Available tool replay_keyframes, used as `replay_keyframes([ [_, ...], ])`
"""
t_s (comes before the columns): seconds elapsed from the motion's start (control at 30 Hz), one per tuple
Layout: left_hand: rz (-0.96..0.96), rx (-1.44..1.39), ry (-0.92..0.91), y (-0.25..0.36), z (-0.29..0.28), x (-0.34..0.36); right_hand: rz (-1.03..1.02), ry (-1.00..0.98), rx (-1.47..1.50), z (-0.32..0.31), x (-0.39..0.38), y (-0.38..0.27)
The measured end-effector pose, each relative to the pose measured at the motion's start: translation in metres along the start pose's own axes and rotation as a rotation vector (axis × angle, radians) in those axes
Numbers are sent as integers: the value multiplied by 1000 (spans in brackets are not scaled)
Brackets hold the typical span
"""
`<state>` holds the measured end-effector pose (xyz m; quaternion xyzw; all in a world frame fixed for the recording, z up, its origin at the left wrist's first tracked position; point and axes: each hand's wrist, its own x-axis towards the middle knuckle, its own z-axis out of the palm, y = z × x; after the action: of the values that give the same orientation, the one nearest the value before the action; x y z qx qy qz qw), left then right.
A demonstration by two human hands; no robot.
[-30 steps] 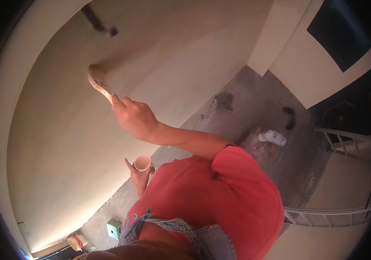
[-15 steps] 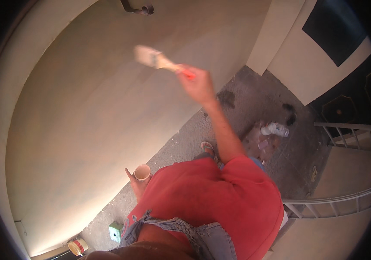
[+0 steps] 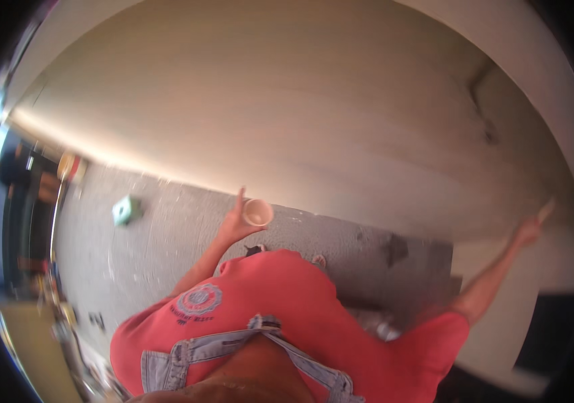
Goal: The person paints a wall using a paintbrush and a small cup of paint. They repeatedly dip the brush into the cup and apply paint in upward strokes along the wall surface.
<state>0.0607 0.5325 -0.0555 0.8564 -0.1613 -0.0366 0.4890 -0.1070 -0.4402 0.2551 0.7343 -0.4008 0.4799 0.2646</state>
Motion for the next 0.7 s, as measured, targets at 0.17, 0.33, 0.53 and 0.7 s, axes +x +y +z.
replay_keyframes([
  [0.17,-66,-28,110,16,2,-28,115,-84,106,46,-42,-94],
  [0.33,-201,-18,141,2,16,-39,95,-112,349,-36,-123,-227],
  [0.53,-156,-6,104,-12,8,-49,26,-93,693,-208,-221,-357],
  [0.7,-153,-21,37,-22,-15,-42,99,-284,885,-334,-267,-450],
])
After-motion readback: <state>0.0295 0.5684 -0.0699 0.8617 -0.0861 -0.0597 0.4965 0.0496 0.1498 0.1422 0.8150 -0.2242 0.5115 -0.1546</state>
